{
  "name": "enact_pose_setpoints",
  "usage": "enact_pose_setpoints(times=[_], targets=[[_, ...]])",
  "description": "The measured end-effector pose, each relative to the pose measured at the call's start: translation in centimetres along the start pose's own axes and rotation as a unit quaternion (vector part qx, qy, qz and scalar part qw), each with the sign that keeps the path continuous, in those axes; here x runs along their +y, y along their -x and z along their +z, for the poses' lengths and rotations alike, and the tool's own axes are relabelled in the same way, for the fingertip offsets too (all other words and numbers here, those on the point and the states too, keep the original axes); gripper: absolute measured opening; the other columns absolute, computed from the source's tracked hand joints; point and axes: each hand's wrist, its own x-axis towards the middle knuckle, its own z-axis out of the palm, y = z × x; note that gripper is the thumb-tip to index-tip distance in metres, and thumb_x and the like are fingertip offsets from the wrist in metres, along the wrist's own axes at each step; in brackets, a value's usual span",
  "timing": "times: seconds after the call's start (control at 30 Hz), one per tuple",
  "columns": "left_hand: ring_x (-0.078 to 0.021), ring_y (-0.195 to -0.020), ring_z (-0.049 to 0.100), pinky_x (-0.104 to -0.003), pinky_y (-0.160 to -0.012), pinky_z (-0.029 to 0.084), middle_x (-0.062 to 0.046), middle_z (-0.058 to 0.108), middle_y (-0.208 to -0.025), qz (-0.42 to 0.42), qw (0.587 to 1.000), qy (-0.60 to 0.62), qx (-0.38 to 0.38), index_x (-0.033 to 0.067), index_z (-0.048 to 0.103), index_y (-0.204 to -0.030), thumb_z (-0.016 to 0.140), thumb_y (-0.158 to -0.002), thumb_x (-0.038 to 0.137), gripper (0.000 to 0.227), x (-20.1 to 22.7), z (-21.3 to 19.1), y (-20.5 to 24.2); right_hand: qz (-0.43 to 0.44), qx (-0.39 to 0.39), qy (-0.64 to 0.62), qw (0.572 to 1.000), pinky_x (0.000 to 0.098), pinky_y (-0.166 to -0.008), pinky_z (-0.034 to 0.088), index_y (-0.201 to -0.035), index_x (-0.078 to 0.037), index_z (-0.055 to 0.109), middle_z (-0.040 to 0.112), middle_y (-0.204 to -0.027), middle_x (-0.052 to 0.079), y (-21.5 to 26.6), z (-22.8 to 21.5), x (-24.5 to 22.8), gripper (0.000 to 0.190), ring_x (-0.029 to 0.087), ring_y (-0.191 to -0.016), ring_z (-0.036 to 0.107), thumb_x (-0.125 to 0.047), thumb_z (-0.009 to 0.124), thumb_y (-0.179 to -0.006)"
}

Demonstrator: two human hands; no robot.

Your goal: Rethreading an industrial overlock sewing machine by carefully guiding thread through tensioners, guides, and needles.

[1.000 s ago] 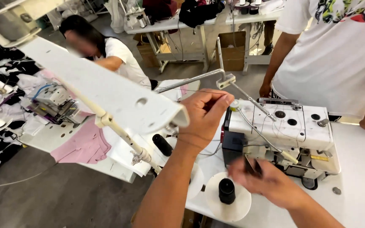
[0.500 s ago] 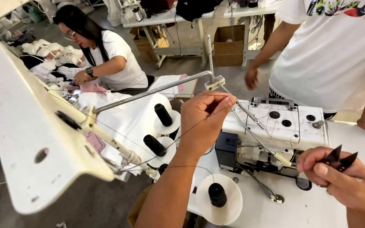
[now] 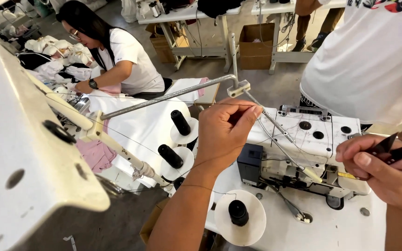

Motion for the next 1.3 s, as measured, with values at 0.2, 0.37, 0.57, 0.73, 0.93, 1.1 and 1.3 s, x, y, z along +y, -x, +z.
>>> enact_pose_setpoints(times=[0.2, 0.37, 0.57, 0.73, 0.93, 1.1, 1.3], targets=[[-0.0080, -0.068, 0.062, -0.021, -0.059, 0.051, 0.000, 0.074, -0.080, 0.042, 0.999, -0.006, 0.015, 0.0080, 0.077, -0.087, 0.068, -0.095, 0.020, 0.017, -0.3, 0.0, -0.1, -0.001, -0.007, 0.017, 1.000, 0.0288, -0.058, 0.042, -0.101, 0.005, 0.072, 0.074, -0.089, 0.019, -0.6, 2.0, -0.9, 0.018, 0.014, -0.054, 0.039, -0.009, 0.062, -0.095], [-0.0079, -0.069, 0.061, -0.022, -0.060, 0.050, 0.000, 0.074, -0.082, 0.053, 0.999, -0.005, 0.011, 0.0080, 0.077, -0.087, 0.068, -0.096, 0.016, 0.014, -0.2, 0.0, 0.1, 0.010, 0.000, 0.019, 1.000, 0.0283, -0.056, 0.038, -0.102, 0.004, 0.072, 0.071, -0.088, 0.018, -0.5, 2.2, -0.4, 0.018, 0.013, -0.054, 0.039, -0.007, 0.060, -0.097], [-0.0084, -0.068, 0.062, -0.022, -0.059, 0.050, -0.001, 0.074, -0.083, 0.084, 0.996, -0.016, 0.019, 0.0075, 0.076, -0.087, 0.068, -0.096, 0.015, 0.014, -0.5, 0.3, 0.0, 0.002, 0.003, 0.035, 0.999, 0.0293, -0.065, 0.049, -0.102, 0.003, 0.071, 0.061, -0.076, 0.011, -0.5, 2.2, -0.1, 0.017, 0.013, -0.054, 0.039, -0.009, 0.060, -0.097], [-0.0102, -0.073, 0.064, -0.023, -0.061, 0.052, -0.001, 0.074, -0.084, 0.098, 0.995, -0.015, 0.026, 0.0069, 0.076, -0.090, 0.067, -0.098, 0.014, 0.014, -0.3, 0.3, 0.0, 0.026, 0.020, 0.031, 0.999, 0.0274, -0.055, 0.035, -0.100, 0.005, 0.072, 0.071, -0.087, 0.020, -0.3, 2.0, 0.0, 0.017, 0.013, -0.053, 0.036, -0.007, 0.061, -0.096], [-0.0090, -0.069, 0.061, -0.022, -0.060, 0.050, -0.001, 0.073, -0.084, 0.098, 0.995, -0.006, 0.027, 0.0079, 0.075, -0.088, 0.067, -0.097, 0.012, 0.013, -0.4, 0.6, 0.3, 0.011, 0.004, 0.033, 0.999, 0.0294, -0.061, 0.047, -0.103, 0.003, 0.072, 0.073, -0.090, 0.016, -0.3, 2.1, -0.1, 0.016, 0.012, -0.055, 0.038, -0.007, 0.060, -0.098], [-0.0098, -0.074, 0.065, -0.022, -0.062, 0.053, -0.001, 0.074, -0.085, 0.072, 0.997, 0.013, 0.020, 0.0088, 0.077, -0.092, 0.068, -0.097, 0.016, 0.012, -0.8, 0.8, 0.7, 0.021, 0.005, 0.049, 0.999, 0.0294, -0.054, 0.034, -0.100, 0.005, 0.072, 0.070, -0.086, 0.018, -0.2, 2.2, -0.2, 0.019, 0.013, -0.052, 0.036, -0.008, 0.058, -0.099], [-0.0082, -0.072, 0.064, -0.021, -0.062, 0.052, -0.001, 0.076, -0.090, 0.052, 0.998, 0.024, 0.025, 0.0083, 0.077, -0.091, 0.069, -0.096, 0.016, 0.012, -0.5, 0.7, 0.6, 0.045, 0.010, 0.028, 0.999, 0.0292, -0.051, 0.033, -0.100, 0.005, 0.073, 0.072, -0.091, 0.020, 0.1, 1.6, 0.7, 0.018, 0.015, -0.052, 0.037, -0.007, 0.059, -0.098]])
